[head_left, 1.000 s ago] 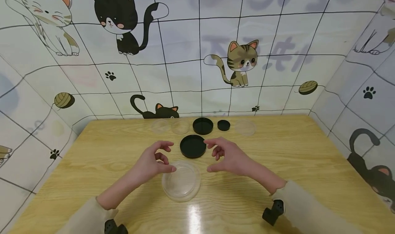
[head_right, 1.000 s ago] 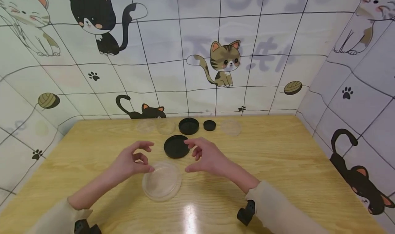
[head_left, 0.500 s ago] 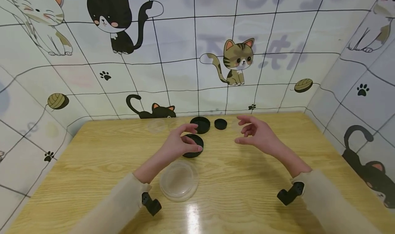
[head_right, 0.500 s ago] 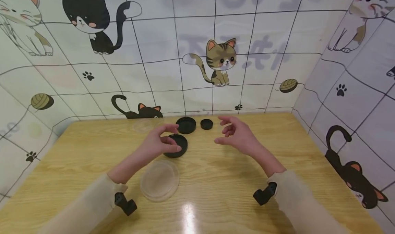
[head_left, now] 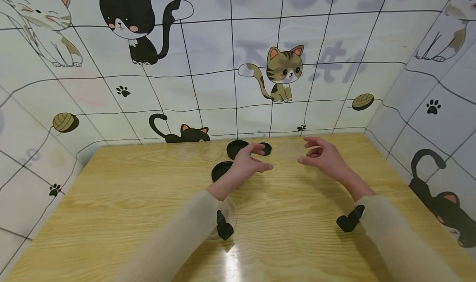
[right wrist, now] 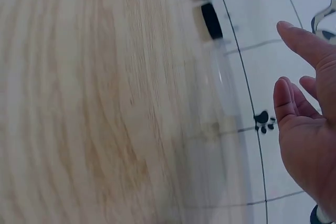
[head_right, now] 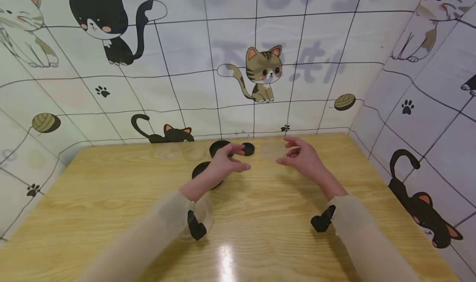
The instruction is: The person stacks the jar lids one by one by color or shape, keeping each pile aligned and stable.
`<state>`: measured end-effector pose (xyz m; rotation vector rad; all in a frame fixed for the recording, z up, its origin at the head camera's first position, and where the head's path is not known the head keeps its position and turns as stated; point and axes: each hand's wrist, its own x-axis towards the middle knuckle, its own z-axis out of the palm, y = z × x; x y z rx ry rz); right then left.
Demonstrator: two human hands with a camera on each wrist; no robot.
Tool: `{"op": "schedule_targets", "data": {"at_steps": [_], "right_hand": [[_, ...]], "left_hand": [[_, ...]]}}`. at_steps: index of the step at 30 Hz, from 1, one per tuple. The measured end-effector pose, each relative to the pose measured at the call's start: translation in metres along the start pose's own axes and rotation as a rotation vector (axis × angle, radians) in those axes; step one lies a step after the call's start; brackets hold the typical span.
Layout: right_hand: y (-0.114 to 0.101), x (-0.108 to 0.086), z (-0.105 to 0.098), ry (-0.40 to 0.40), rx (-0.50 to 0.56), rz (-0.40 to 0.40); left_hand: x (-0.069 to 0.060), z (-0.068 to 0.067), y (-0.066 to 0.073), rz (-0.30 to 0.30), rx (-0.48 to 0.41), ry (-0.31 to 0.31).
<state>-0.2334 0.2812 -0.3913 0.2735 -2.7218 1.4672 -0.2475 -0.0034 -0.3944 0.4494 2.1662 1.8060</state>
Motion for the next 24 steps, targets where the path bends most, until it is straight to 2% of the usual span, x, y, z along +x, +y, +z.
{"op": "schedule_targets", "data": {"at_steps": [4,10,16,24], "right_hand": [[0.015,0.007,-0.009,0.032,-0.016,0.048],[0.032,0.015,-0.018,0.046,-0.018,0.109],[0.043,0.022,-0.016,0.021,-0.029,0.116],[0.041,0.029,-0.009,-0.059,-0.009,0.140]], "left_hand": [[0.012,0.016,-0.003,-0.030,0.008,0.014],[0.028,0.037,-0.010,-0.036,0.001,0.081],[0.037,0.055,-0.016,-0.046,0.015,0.162],[0.044,0.066,-0.019,-0.073,0.027,0.255]]}}
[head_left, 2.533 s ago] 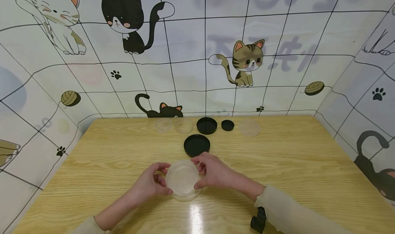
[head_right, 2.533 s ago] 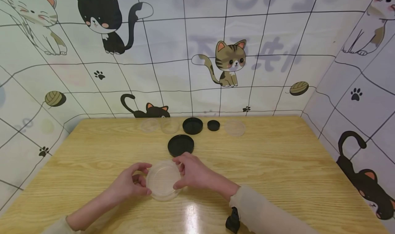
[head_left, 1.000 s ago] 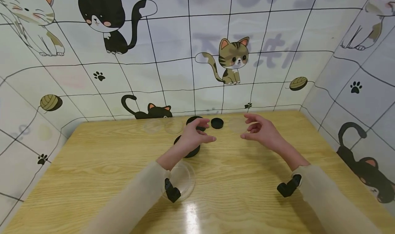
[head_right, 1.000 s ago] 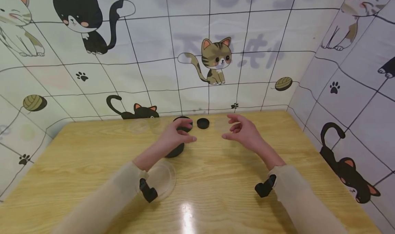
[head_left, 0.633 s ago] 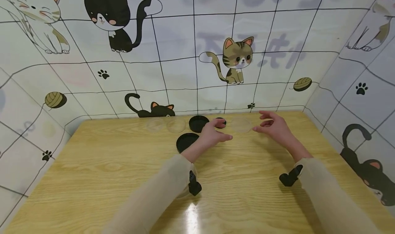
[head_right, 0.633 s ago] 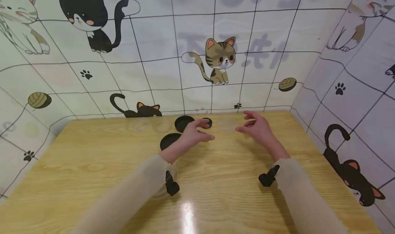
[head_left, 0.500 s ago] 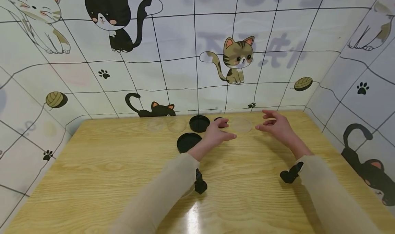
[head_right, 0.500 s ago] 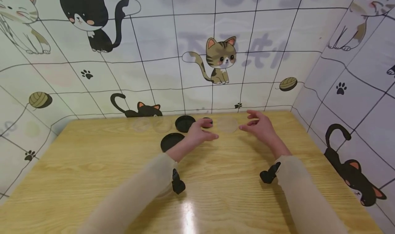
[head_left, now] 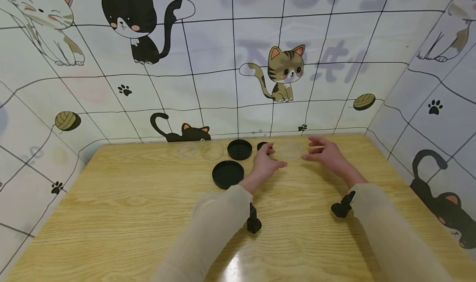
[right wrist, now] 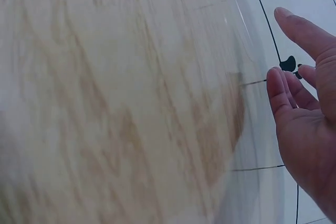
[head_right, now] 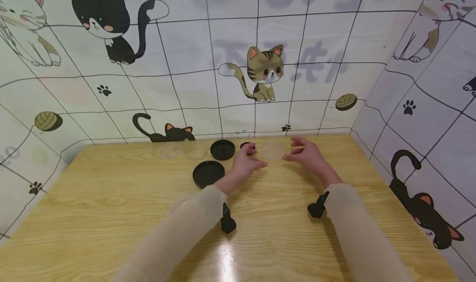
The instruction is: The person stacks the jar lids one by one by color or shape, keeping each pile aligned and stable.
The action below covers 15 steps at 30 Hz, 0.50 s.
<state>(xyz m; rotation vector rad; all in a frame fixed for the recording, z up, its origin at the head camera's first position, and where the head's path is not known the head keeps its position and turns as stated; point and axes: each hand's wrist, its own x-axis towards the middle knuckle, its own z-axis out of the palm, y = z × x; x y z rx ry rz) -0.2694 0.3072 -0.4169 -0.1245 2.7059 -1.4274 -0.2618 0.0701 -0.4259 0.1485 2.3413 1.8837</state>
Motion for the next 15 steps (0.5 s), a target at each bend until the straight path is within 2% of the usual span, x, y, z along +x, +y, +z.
{"op": "schedule_targets", "data": {"at_steps": [7,15], "right_hand": [[0.005,0.011,0.005,-0.068,-0.001,0.005],[0.007,0.023,0.006,-0.143,-0.022,-0.029]], "left_hand": [[0.004,0.008,-0.005,-0.025,-0.026,0.007],[0.007,0.013,-0.005,-0.021,0.054,0.044]]}}
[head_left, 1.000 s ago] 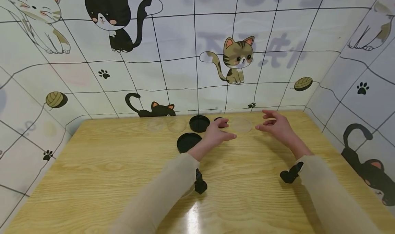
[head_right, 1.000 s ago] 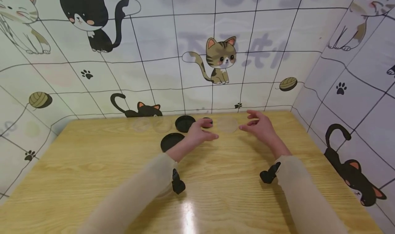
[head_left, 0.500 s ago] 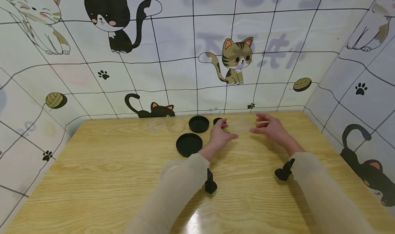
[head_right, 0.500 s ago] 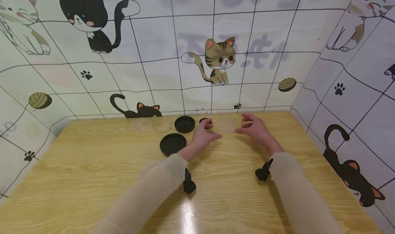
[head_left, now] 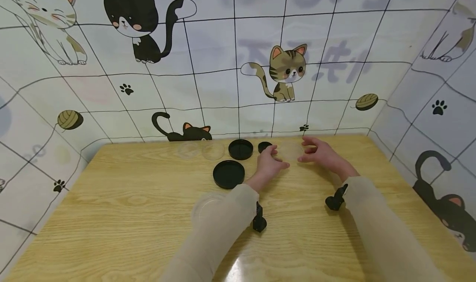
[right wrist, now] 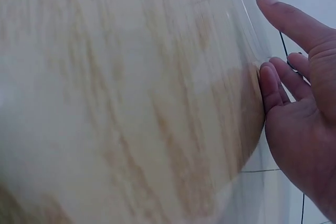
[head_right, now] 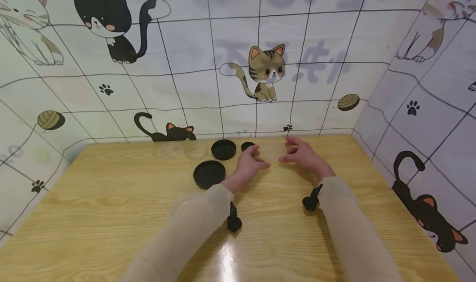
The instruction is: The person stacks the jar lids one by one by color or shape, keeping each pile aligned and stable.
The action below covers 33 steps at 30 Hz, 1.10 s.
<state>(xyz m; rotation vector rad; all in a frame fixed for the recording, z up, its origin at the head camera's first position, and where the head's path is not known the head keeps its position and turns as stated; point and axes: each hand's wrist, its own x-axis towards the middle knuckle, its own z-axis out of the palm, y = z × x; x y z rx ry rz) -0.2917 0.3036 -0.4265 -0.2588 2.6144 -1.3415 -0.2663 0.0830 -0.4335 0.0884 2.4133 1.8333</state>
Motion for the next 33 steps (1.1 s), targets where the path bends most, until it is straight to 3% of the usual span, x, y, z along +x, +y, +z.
{"op": "schedule_targets", "data": {"at_steps": [7,11,22,33], "right_hand": [[0.000,0.002,0.000,-0.018,-0.037,0.011],[-0.001,0.001,0.003,-0.017,-0.067,-0.002],[0.001,-0.008,0.000,-0.041,-0.122,-0.074],[0.006,-0.012,-0.002,-0.084,-0.136,-0.077]], "left_hand": [[0.002,0.003,0.001,0.025,0.073,-0.053],[0.002,0.003,-0.001,0.026,0.117,-0.053],[0.003,0.002,-0.006,0.027,0.134,-0.037],[0.002,0.000,-0.007,0.035,0.130,-0.030]]}}
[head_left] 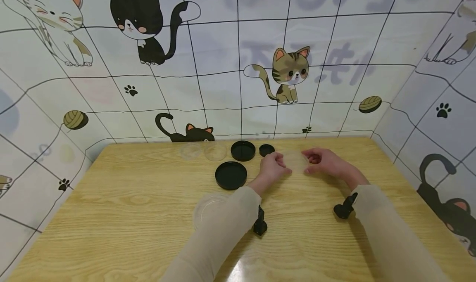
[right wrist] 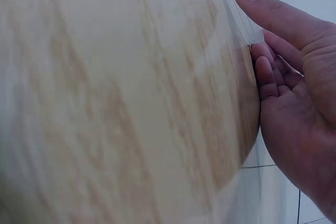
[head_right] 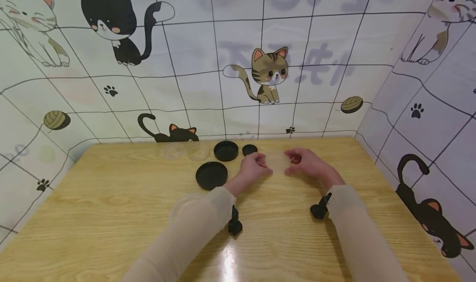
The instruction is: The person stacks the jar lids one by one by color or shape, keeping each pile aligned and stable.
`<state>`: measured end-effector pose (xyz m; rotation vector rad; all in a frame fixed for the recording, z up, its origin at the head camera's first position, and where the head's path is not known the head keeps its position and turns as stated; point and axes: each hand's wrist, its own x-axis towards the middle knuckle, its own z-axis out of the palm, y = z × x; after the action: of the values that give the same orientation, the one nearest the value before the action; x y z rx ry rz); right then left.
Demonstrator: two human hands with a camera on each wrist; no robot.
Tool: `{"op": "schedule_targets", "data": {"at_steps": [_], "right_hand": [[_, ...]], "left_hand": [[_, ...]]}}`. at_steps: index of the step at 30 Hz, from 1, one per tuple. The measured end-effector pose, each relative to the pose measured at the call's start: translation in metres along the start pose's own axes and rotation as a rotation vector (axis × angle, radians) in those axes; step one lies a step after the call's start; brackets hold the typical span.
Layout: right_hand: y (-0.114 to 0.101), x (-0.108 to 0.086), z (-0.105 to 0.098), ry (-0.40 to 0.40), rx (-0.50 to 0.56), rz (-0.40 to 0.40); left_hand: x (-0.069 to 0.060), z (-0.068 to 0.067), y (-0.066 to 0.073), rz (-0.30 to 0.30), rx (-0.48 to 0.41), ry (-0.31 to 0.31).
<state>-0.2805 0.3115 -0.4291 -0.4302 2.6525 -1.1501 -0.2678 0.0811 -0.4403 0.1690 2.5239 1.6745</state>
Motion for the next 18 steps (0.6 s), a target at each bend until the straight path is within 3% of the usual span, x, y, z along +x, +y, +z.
{"op": "schedule_targets", "data": {"at_steps": [6,11,18], "right_hand": [[0.001,-0.002,0.000,0.014,0.003,0.001],[-0.002,-0.003,0.003,0.027,0.036,0.000],[-0.006,-0.016,0.004,0.016,0.097,0.039]], "left_hand": [[-0.002,0.000,0.001,0.015,-0.016,0.010],[-0.004,-0.002,0.001,-0.008,-0.066,0.019],[-0.011,-0.004,-0.001,-0.039,-0.138,-0.018]]}}
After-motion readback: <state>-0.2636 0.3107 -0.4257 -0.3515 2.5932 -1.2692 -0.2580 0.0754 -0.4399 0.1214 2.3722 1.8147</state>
